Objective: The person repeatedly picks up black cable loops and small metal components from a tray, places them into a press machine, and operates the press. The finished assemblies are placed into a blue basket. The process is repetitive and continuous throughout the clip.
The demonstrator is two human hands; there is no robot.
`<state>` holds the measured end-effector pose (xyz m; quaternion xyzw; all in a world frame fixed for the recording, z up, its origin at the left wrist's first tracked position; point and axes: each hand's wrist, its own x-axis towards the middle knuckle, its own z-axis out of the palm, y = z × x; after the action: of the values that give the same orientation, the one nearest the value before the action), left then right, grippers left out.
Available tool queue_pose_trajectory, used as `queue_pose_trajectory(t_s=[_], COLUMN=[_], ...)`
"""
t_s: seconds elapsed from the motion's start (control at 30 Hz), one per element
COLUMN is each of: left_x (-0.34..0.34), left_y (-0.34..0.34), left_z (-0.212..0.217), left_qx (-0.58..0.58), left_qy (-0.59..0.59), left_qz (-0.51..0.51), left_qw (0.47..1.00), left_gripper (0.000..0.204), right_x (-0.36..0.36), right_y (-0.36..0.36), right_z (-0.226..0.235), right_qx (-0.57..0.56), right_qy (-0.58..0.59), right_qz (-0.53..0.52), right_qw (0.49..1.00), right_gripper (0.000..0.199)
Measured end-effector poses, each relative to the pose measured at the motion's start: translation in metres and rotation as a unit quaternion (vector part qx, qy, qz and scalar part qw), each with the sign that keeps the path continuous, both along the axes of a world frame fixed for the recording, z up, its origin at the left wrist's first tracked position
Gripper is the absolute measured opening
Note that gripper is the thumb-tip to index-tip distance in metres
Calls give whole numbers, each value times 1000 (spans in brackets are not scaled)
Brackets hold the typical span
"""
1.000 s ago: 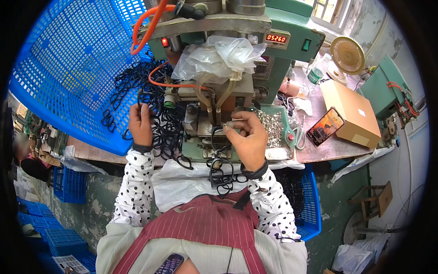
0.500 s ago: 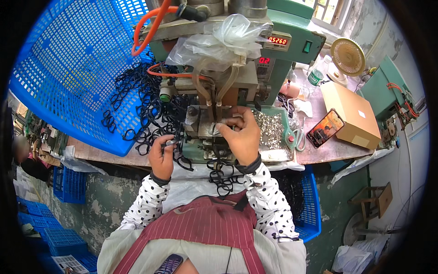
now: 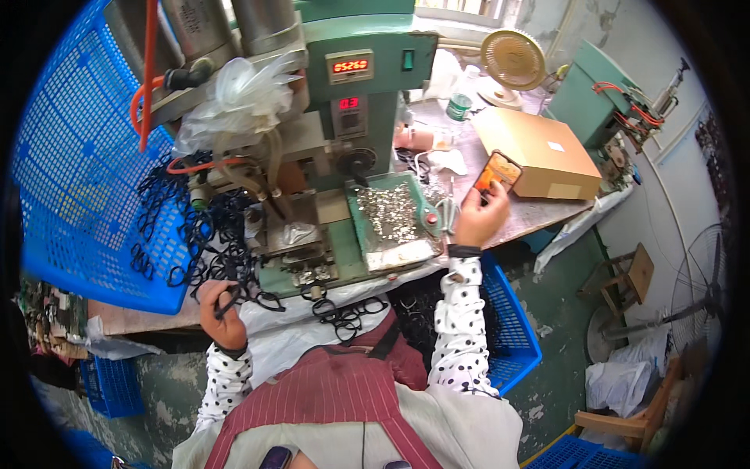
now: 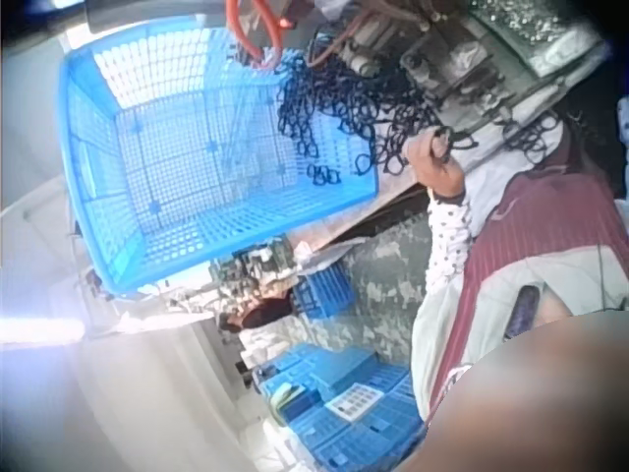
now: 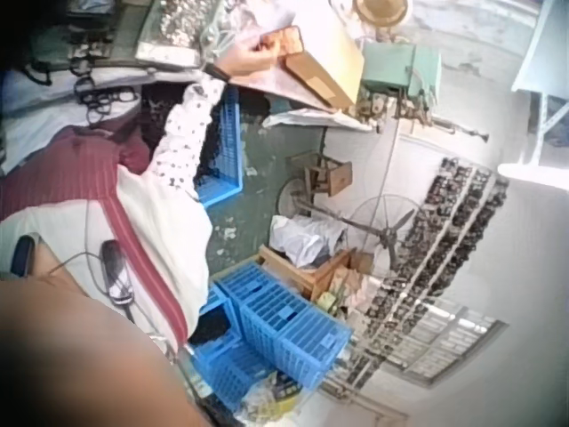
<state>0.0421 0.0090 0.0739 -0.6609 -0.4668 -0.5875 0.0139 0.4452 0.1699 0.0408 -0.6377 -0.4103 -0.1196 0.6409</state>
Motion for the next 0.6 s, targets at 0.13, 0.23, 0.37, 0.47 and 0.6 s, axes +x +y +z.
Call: queue_pose_trajectory(t_s=[0.13, 0.23, 0.37, 0.47, 0.6], left_x=[1, 4, 3, -1, 1], left_y=[2, 1, 0, -2, 0], left_z=[-27, -28, -29, -32, -28], left_qx=[-74, -108, -119, -129, -128], left_qy=[-48, -33, -32, -37, -33], left_qz=[20, 5, 12, 27, 13], left_qw=[996, 994, 992, 991, 991], left_gripper=[12, 17, 17, 17, 15], right_x=[109, 124, 134, 97, 87], right_y=[11, 18, 27, 21, 42], right_z=[-100, -112, -95, -45, -49], right_qx=[-204, -319, -320, -345, -282], right_qy=[69, 63, 25, -65, -279], right_qz=[-31, 31, 5, -44, -73], right_qw=[976, 945, 947, 935, 915], right_gripper=[55, 49, 24, 22, 21])
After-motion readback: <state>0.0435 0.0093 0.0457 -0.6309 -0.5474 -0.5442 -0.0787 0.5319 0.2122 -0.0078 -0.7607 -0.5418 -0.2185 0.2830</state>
